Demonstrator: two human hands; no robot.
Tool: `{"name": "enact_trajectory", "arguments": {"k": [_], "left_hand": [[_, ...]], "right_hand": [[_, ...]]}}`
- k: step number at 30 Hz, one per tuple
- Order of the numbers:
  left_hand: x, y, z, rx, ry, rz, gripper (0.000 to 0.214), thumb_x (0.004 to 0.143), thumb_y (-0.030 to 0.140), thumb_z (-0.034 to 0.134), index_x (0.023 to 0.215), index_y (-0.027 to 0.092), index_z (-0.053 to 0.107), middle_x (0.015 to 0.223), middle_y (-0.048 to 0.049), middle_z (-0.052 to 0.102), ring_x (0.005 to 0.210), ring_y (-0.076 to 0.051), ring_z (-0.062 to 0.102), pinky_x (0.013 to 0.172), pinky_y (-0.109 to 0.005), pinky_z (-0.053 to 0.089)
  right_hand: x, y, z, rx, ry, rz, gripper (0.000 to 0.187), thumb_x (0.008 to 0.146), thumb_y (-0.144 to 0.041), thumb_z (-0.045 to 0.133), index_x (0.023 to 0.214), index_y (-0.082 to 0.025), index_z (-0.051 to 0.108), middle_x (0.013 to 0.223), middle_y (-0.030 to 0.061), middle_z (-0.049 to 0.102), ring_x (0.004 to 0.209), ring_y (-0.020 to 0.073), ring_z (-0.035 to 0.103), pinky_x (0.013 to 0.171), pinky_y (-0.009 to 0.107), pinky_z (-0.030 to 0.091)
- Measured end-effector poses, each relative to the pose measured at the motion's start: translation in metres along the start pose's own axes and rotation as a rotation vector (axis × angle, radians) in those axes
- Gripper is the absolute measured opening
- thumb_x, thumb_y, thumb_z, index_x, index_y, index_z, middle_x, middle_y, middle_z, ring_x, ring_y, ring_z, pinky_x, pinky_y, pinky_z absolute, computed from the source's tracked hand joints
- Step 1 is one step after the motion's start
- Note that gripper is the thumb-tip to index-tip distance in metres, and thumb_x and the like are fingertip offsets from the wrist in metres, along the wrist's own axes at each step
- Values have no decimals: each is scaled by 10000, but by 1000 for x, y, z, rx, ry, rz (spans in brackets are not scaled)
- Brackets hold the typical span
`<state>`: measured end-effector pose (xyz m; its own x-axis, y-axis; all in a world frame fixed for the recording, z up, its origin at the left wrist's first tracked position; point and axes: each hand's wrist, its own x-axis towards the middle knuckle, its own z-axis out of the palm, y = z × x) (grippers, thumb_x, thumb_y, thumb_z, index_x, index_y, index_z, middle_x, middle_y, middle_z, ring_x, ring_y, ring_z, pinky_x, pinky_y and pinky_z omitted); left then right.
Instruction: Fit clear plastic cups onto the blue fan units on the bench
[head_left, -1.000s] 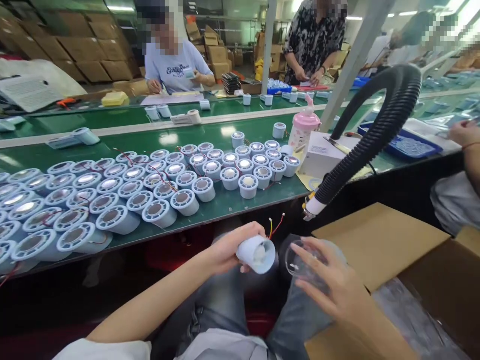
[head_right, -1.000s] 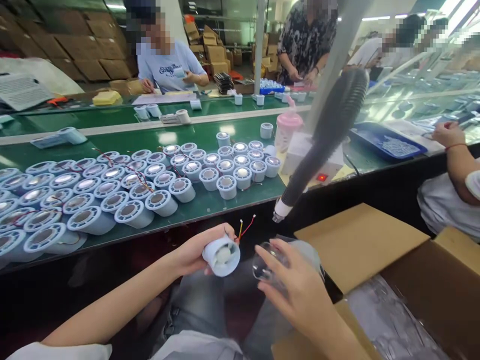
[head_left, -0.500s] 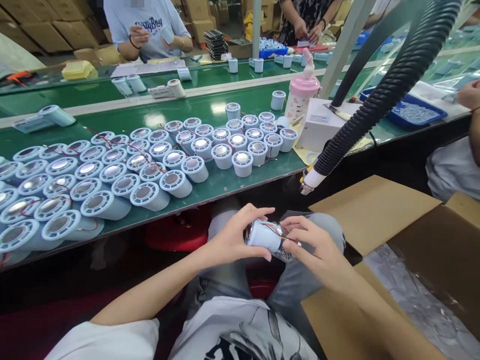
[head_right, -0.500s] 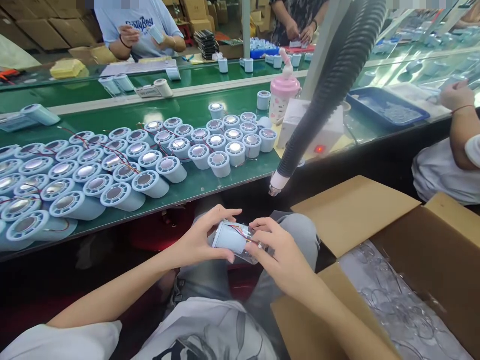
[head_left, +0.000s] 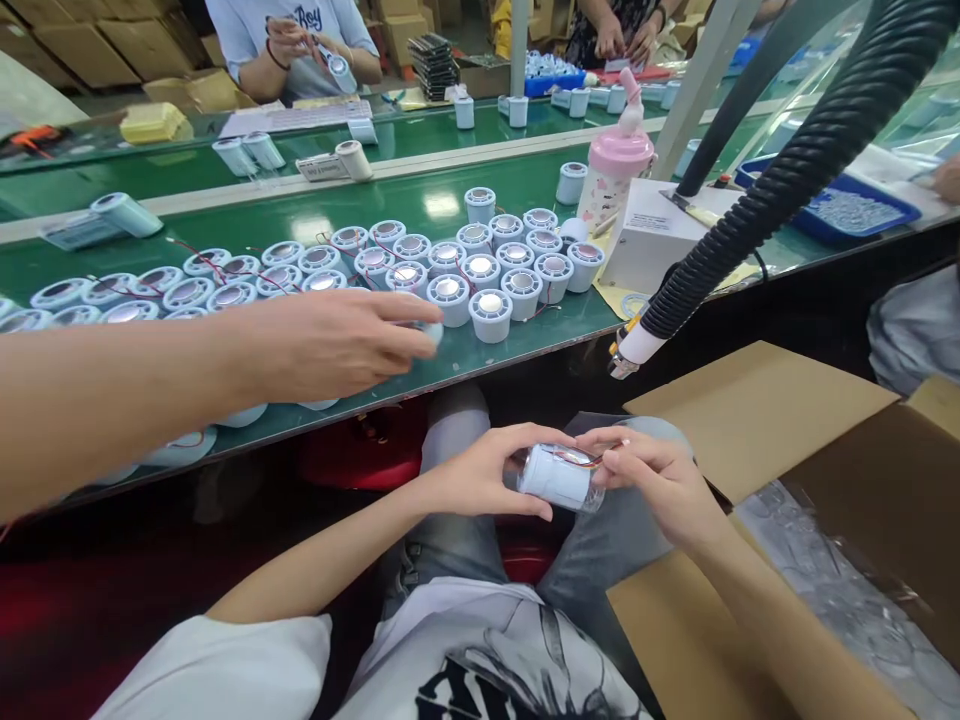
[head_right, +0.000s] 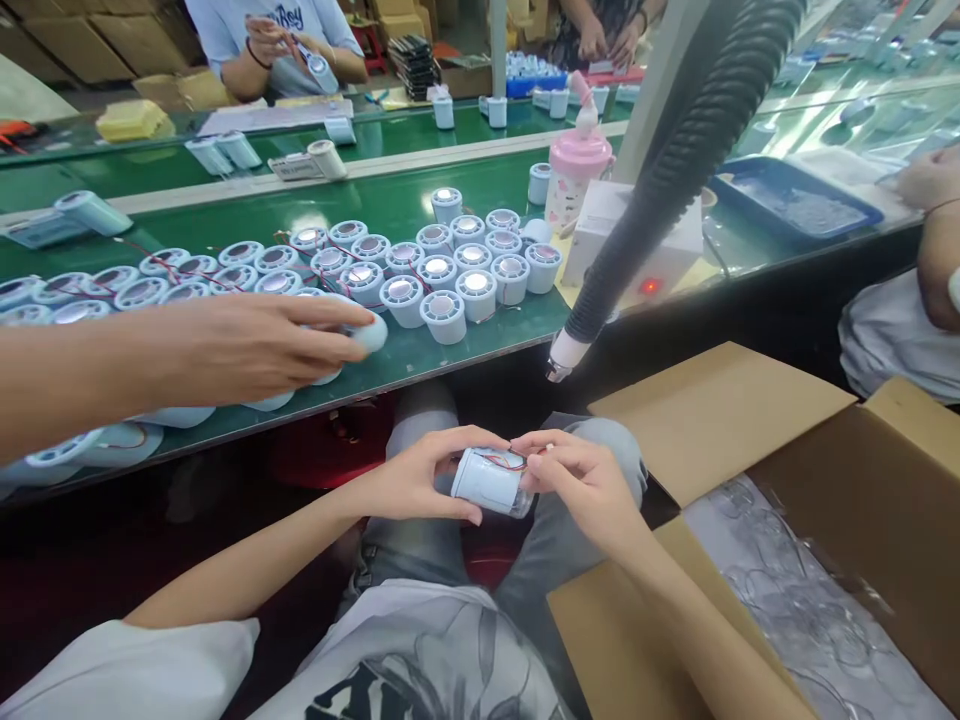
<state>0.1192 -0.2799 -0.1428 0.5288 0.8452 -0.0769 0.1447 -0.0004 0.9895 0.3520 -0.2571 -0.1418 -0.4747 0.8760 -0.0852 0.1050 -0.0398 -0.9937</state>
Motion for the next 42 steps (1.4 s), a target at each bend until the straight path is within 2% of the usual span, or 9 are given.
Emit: {"name": "enact_trajectory", "arguments": {"k": [2, 5, 8, 12, 17, 23, 31, 38, 42], "left_hand": [[-2, 0, 3, -96, 57, -37, 647, 678, 286, 825, 1262, 208, 557, 1296, -117, 577, 1159, -257, 581, 929, -353, 513], [-5, -2, 7, -293, 106, -118, 654, 722, 273, 795, 1297, 231, 486, 1340, -117, 551, 1161, -242, 585, 949, -371, 506], [-6, -3, 8, -348, 95, -144, 666, 713, 287, 807, 1294, 244, 486, 1336, -112, 553, 1132, -237, 593, 929, -362, 507], [-7, -3, 7, -340, 68, -129, 754, 670, 327, 839, 1334, 260, 487, 1318, -110, 561, 1115, -249, 594, 897, -350, 511], [-8, -3, 5, -327, 51, -105, 793, 655, 366, 845, 1355, 260, 488, 1301, -114, 577, 1127, -263, 595, 920, -369, 507], [-10, 8, 1, -88, 40, -44, 777, 653, 289, 850, 1357, 274, 523, 1317, -91, 583, 1152, -245, 599, 960, -344, 504], [-14, 9, 0, -4, 25, 58, 791, 664, 231, 842, 1376, 295, 504, 1385, -85, 541, 1269, -247, 532, 1020, -348, 483], [-15, 8, -1, 22, 24, 82, 778, 672, 256, 837, 1375, 303, 508, 1417, -89, 524, 1319, -267, 485, 1038, -372, 473], [-16, 9, -1, 38, 9, 107, 772, 679, 247, 831, 1377, 307, 506, 1425, -90, 519, 1334, -268, 470, 1052, -382, 463]], "right_hand": [[-4, 3, -1, -165, -79, -105, 122, 858, -330, 662, 867, -279, 773, 1247, 51, 645, 1141, 274, 609, 927, 388, 534], [-10, 8, -1, -428, -90, -307, 361, 818, -221, 720, 1166, -308, 678, 1431, 66, 512, 1269, 287, 527, 1035, 422, 471], [-12, 13, 0, -449, -52, -378, 415, 840, -151, 688, 1214, -308, 601, 1360, 58, 575, 1275, 247, 528, 1034, 382, 484], [-12, 12, 0, -287, -122, -269, 432, 829, -178, 724, 1194, -345, 564, 1296, 0, 601, 1265, 203, 529, 1011, 311, 515], [-14, 8, 2, -129, -152, -169, 446, 811, -163, 745, 1177, -353, 573, 1266, -26, 595, 1227, 178, 542, 1021, 277, 513], [-16, 2, 3, -27, -167, -12, 439, 813, -185, 747, 1173, -376, 585, 1219, -47, 601, 1130, 156, 595, 955, 247, 546], [-14, -6, 1, 118, -211, 120, 373, 823, -237, 741, 1148, -315, 576, 1217, 2, 589, 1114, 178, 584, 883, 262, 557], [-15, -3, 3, 241, -205, 241, 407, 832, -357, 733, 1163, -251, 520, 1023, 29, 651, 912, 157, 631, 773, 248, 546], [-14, -2, 5, 328, -191, 285, 391, 840, -419, 715, 1122, -224, 525, 991, 39, 676, 855, 151, 656, 704, 232, 557]]}}
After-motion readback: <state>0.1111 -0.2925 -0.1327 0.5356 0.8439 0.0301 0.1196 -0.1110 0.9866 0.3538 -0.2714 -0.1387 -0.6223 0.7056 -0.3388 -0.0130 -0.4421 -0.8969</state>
